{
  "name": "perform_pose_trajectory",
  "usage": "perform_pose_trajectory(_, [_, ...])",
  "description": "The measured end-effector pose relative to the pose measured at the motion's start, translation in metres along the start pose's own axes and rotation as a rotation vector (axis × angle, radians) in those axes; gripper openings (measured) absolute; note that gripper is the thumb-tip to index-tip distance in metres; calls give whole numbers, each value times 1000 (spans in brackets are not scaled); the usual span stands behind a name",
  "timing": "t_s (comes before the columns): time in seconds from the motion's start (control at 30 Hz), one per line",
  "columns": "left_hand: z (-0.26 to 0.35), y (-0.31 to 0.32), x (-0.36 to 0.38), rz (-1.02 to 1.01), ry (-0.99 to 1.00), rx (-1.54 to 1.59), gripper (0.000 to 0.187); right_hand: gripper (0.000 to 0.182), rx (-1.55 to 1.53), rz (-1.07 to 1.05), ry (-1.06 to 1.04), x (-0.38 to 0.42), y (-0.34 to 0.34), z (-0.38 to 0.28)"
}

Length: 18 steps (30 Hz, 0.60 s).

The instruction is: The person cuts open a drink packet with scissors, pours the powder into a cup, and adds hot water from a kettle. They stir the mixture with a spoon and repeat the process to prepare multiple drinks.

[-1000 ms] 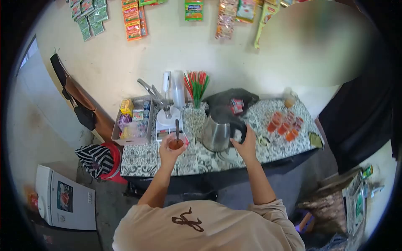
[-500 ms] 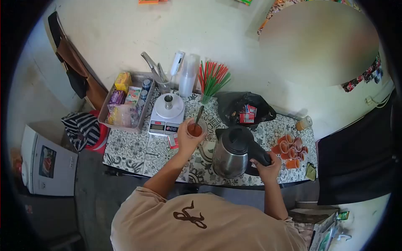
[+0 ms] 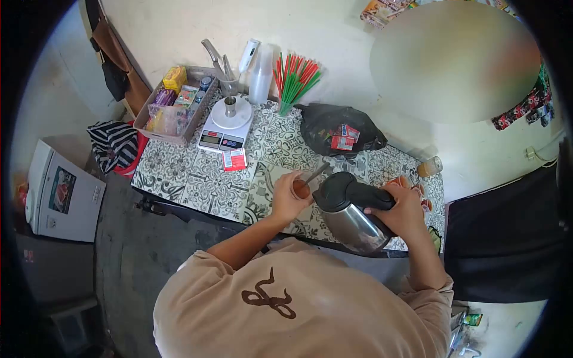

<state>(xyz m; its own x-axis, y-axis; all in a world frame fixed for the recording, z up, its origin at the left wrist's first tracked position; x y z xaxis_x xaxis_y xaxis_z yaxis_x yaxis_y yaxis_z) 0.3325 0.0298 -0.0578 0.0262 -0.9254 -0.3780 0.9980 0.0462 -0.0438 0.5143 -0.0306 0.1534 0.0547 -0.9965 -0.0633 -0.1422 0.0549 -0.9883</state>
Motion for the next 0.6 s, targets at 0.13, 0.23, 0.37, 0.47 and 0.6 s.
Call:
perform_pose_trajectory(0.13, [15,20,15,-64,45,-58,62,34,61,-96,-64,2,-8,5])
perform_pose_trajectory(0.23, [14,33,24,-78,43,-49,61,36,85,-162,-78,2,-14,7])
perform_pose_trajectory(0.37, [11,45,28,-107,-38,58,64,38,137,-191,-98,0,-17,8])
perform_pose_trajectory(0.47, [11,50,30,-101,-58,101,64,36,150,-208,-87,-4,-16,12])
perform_pose_trajectory(0.6, [8,52,31,-123,-86,64,64,34,116,-262,-35,-7,-14,15])
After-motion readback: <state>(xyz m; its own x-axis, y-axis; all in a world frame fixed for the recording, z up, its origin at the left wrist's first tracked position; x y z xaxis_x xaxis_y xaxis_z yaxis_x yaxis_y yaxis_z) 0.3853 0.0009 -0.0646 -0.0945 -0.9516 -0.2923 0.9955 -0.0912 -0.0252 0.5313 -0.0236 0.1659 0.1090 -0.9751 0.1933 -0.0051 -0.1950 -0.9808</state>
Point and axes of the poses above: each hand's wrist, its own x-axis away from the middle knuckle, its own y-axis out of the palm, z = x × y, the point moved 7 cm from there along -x, towards the middle knuckle, and after that the axes turned 8 degrees about x, right-handed, at the moved point
